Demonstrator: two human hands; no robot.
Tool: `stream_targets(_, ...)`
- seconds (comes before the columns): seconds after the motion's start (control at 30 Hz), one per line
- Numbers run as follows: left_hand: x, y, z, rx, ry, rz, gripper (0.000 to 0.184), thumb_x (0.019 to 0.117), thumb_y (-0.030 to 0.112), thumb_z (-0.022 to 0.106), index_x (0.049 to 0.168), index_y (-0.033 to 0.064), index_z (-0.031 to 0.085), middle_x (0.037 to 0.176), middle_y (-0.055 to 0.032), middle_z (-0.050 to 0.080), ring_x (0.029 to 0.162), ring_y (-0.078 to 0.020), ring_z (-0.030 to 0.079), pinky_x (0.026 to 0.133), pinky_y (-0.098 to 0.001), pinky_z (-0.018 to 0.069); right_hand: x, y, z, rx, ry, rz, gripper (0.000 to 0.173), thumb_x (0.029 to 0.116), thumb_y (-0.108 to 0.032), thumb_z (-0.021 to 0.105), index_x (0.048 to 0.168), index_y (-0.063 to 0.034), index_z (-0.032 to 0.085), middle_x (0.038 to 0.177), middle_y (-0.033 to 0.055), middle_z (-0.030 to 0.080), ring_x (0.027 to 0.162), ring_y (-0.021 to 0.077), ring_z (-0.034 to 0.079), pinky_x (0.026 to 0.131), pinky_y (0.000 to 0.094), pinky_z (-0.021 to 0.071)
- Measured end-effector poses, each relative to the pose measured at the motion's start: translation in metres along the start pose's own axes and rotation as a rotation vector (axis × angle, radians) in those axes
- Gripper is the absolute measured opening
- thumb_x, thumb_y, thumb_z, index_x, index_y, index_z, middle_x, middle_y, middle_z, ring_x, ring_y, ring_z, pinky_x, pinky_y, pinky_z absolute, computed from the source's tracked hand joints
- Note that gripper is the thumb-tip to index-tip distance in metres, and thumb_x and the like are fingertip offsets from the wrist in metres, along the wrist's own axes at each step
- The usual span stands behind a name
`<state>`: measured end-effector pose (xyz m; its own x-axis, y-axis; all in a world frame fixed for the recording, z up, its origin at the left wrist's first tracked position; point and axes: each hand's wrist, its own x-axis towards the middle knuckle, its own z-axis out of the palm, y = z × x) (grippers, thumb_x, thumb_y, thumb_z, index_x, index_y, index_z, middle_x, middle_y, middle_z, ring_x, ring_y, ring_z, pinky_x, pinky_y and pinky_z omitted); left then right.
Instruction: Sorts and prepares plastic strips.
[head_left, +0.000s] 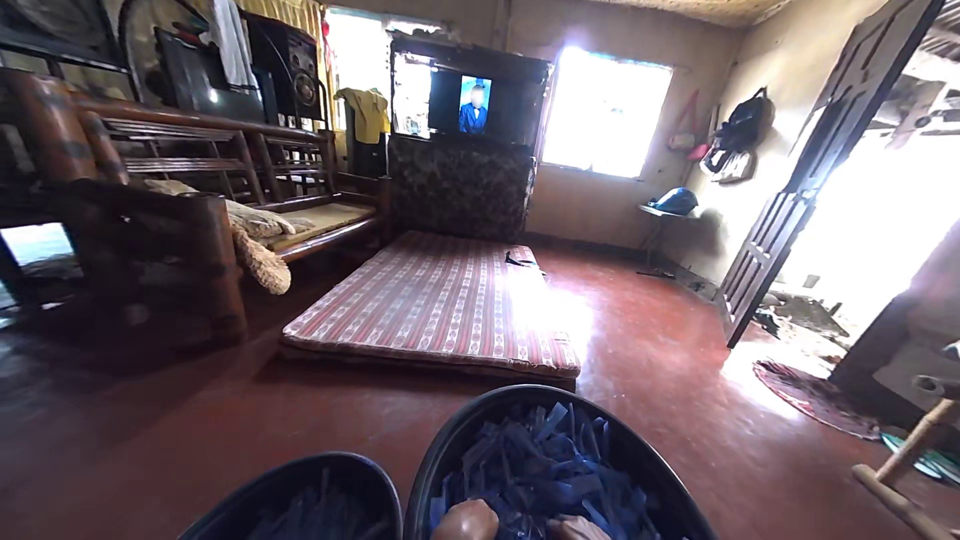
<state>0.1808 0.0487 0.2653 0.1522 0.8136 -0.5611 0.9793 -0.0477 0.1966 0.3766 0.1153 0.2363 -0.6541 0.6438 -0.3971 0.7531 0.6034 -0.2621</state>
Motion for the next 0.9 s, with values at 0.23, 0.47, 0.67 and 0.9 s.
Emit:
stream_targets(0.23,-0.004,-0.012,-0.005,-0.193,0.282,0.149,0.026,0.1035,0.000,0.050,0.121,-0.0108,0.066,0.130,-0.0293,0.062,0.127,-0.0444,0.058,0.108,-0.0552,0.0441,-0.016,-0.015,-0.009,0.302,0.481,-0.156,0.026,0.0984,-0.005,0.059,0.120,0.0026,0.071,0.125,0.0280,0.065,0.115,0.0425,0.065,0.100,0.0556,0.0505)
stream_targets(0.47,-0.007,-0.010,-0.008,-0.422,0.818,0.710,0.021,0.0908,-0.011,0.059,0.104,-0.0082,0.075,0.101,-0.0253,0.074,0.097,-0.0374,0.072,0.092,-0.0462,0.0555,-0.012,-0.027,-0.008,1.035,0.381,-0.408,0.040,0.1092,-0.013,0.036,0.139,0.0093,0.050,0.122,0.0149,0.067,0.106,0.0140,0.068,0.097,0.0351,0.0560)
stream_targets(0.67,-0.002,-0.001,-0.015,-0.697,1.156,0.598,0.016,0.0943,0.004,0.067,0.107,-0.0001,0.076,0.104,-0.0118,0.076,0.096,-0.0156,0.073,0.091,-0.0277,0.0577,-0.013,-0.033,-0.001,1.257,0.326,-0.481,0.034,0.1004,-0.006,0.053,0.132,0.0065,0.054,0.106,0.0037,0.072,0.094,0.0124,0.071,0.090,0.0361,0.0592)
stream_targets(0.9,0.006,-0.007,-0.020,-0.735,1.332,0.432,0.016,0.0952,0.006,0.066,0.107,0.0015,0.077,0.105,-0.0093,0.076,0.097,-0.0107,0.073,0.092,-0.0228,0.0567,-0.015,-0.029,-0.006,1.172,0.394,-0.403,0.019,0.1025,-0.005,0.051,0.114,0.0039,0.063,0.089,0.0013,0.071,0.081,0.0083,0.069,0.079,0.0299,0.0589)
